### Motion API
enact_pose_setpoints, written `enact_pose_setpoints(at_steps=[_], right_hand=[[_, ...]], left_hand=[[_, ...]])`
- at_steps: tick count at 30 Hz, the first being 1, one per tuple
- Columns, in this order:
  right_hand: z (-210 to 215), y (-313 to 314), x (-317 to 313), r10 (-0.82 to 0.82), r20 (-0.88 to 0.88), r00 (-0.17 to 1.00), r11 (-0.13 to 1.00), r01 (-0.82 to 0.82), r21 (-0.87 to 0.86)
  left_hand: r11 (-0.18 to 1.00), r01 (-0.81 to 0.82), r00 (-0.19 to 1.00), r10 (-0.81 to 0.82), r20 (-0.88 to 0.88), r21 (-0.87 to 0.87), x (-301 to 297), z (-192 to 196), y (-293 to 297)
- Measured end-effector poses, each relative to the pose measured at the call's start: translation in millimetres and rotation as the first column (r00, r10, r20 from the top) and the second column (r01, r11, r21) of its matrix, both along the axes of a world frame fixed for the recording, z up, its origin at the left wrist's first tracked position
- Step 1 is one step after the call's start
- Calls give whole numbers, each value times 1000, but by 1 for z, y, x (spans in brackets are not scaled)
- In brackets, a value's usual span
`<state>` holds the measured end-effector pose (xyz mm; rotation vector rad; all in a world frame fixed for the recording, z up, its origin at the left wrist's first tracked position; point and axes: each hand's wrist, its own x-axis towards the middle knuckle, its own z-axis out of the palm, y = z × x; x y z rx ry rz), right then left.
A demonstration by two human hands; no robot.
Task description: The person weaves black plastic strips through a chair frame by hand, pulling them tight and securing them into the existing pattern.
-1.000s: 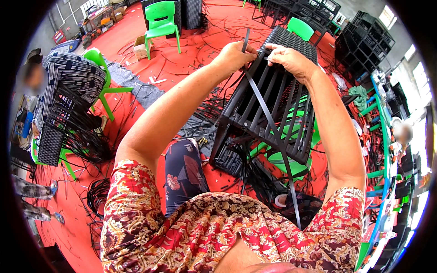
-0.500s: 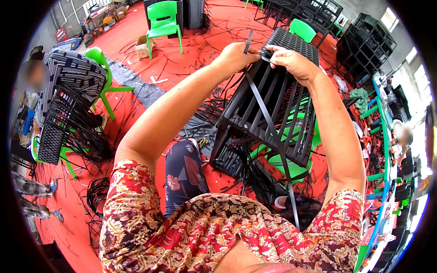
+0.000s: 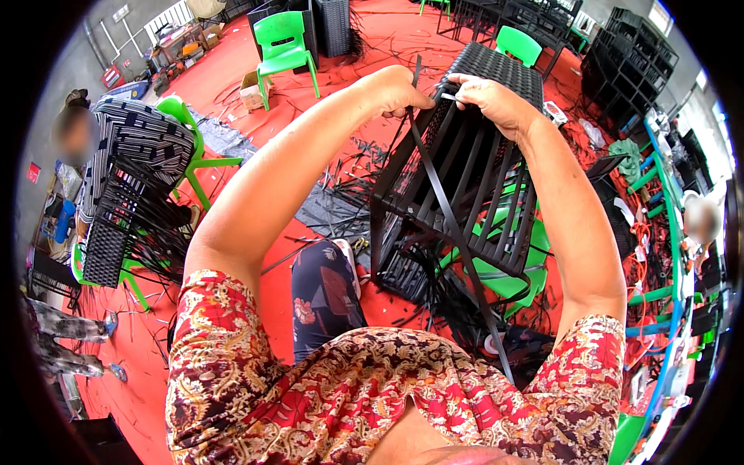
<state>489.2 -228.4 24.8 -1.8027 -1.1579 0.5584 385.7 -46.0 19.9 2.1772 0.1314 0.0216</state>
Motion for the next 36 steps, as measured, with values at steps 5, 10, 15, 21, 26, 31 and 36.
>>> enact_pose_setpoints(at_steps=[5,10,15,21,26,31,36], right_hand=[[-1,1,-3,-45,-44,998,999,45,-3],[1,6,-8,-38,-70,997,999,37,-18],[5,7,-14,-29,-26,999,1000,30,3],[3,17,-6,4,151,989,996,9,-84],[4,37,4,-96,407,908,954,201,-222],[5,37,2,-41,589,807,968,179,-177],[-9,25,14,-128,625,770,966,240,-99]], left_hand=[[969,-45,999,51,-16,245,2,9,-9],[779,57,996,-5,-85,624,15,26,-22],[969,-41,999,40,7,246,6,23,-12],[879,32,995,-74,-70,-475,7,-5,13],[865,2,1000,-12,-18,-501,11,-10,16],[908,-26,995,63,75,-419,13,-15,11],[982,-32,987,60,149,-185,29,-17,3]])
